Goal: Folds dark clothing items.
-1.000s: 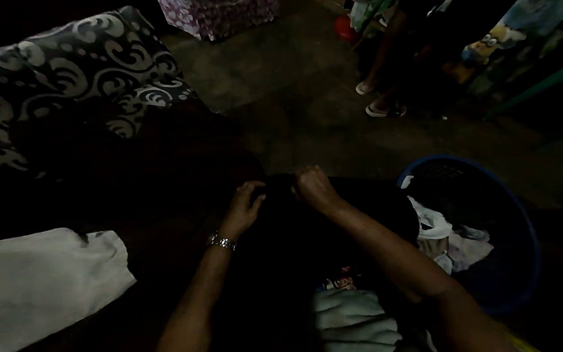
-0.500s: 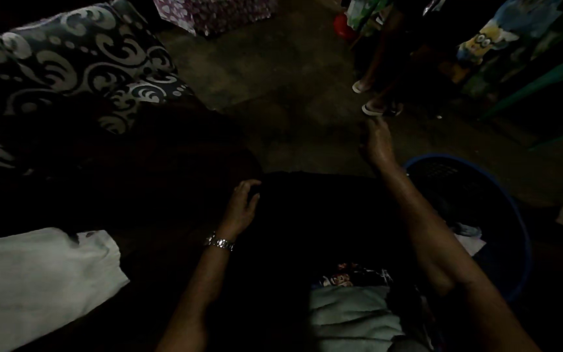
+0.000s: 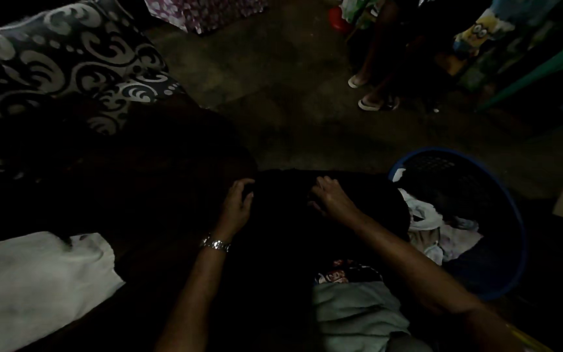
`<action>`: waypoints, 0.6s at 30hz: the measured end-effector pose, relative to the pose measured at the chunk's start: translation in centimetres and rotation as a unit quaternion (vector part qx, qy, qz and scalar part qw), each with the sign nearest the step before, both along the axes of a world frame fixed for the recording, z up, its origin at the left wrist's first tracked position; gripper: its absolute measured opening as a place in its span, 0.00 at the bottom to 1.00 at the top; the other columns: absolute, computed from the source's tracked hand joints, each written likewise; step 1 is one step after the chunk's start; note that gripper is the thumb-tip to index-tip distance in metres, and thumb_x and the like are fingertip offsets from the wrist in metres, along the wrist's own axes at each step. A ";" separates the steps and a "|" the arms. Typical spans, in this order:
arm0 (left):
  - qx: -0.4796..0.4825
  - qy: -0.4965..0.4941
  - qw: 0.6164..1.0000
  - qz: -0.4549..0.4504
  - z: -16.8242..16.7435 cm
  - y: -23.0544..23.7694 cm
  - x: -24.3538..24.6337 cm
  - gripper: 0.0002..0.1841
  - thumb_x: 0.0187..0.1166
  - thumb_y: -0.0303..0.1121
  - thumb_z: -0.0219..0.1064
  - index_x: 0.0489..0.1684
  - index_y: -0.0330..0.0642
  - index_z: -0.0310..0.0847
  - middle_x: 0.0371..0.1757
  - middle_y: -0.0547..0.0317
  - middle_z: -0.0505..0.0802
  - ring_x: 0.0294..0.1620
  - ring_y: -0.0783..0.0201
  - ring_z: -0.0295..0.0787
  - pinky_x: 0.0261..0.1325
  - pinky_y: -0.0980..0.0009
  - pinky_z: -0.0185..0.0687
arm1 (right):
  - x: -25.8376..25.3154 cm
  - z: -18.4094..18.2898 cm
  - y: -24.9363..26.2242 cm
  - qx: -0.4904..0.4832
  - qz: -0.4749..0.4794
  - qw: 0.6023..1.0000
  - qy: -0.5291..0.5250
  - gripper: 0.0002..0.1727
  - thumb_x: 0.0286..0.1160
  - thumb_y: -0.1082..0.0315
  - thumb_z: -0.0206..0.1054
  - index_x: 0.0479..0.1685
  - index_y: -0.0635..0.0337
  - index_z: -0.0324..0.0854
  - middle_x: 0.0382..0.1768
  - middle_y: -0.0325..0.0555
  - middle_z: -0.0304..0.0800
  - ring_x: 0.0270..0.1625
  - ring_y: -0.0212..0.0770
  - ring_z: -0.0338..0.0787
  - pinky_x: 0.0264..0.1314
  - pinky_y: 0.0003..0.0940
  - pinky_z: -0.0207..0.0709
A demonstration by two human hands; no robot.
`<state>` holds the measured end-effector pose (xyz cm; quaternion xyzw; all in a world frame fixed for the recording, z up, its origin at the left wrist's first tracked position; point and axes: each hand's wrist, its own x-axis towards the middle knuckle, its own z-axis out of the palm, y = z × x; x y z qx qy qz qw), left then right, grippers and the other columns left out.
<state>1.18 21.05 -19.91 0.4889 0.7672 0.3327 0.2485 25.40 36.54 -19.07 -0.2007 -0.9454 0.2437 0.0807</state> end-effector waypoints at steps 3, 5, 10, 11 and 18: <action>-0.004 -0.006 1.000 0.006 0.0 0.0 0.2 0.19 0.89 0.25 0.54 0.76 0.31 0.71 0.76 0.37 0.80 0.77 0.44 0.77 0.79 0.47 0.70 | -0.4 -0.2 -0.7 0.004 -0.011 1.000 0.008 0.15 0.80 0.60 0.68 0.50 0.65 0.89 0.48 0.58 0.89 0.57 0.59 0.87 0.65 0.58 0.74; 0.000 -0.009 1.000 0.006 0.1 0.1 0.3 0.19 0.89 0.25 0.53 0.76 0.30 0.71 0.76 0.36 0.79 0.77 0.43 0.77 0.80 0.47 0.69 | -0.8 -0.2 -1.2 0.006 -0.018 1.000 -0.003 0.15 0.82 0.62 0.65 0.49 0.66 0.89 0.48 0.58 0.90 0.57 0.58 0.87 0.66 0.57 0.74; 0.000 -0.012 1.000 0.009 0.2 0.0 0.3 0.19 0.89 0.25 0.54 0.75 0.29 0.71 0.76 0.35 0.79 0.77 0.44 0.77 0.80 0.49 0.70 | -1.8 -1.2 -2.1 0.035 -0.024 0.999 0.018 0.13 0.81 0.68 0.64 0.41 0.70 0.89 0.46 0.61 0.91 0.54 0.61 0.89 0.62 0.59 0.76; 0.003 -0.011 1.000 0.008 0.1 0.0 0.3 0.19 0.89 0.25 0.54 0.76 0.29 0.71 0.76 0.35 0.79 0.77 0.44 0.77 0.80 0.49 0.70 | -1.9 -1.2 -2.1 0.037 -0.020 0.999 0.003 0.13 0.81 0.68 0.63 0.42 0.71 0.88 0.47 0.62 0.90 0.56 0.62 0.89 0.63 0.59 0.76; 0.011 -0.023 1.000 0.013 -0.3 -0.3 0.3 0.19 0.90 0.25 0.52 0.77 0.29 0.70 0.77 0.35 0.79 0.78 0.46 0.77 0.80 0.50 0.71 | -0.3 1.7 3.0 -0.001 -0.171 0.981 -0.094 0.19 0.84 0.66 0.60 0.60 0.78 0.80 0.61 0.73 0.83 0.69 0.70 0.81 0.75 0.66 0.67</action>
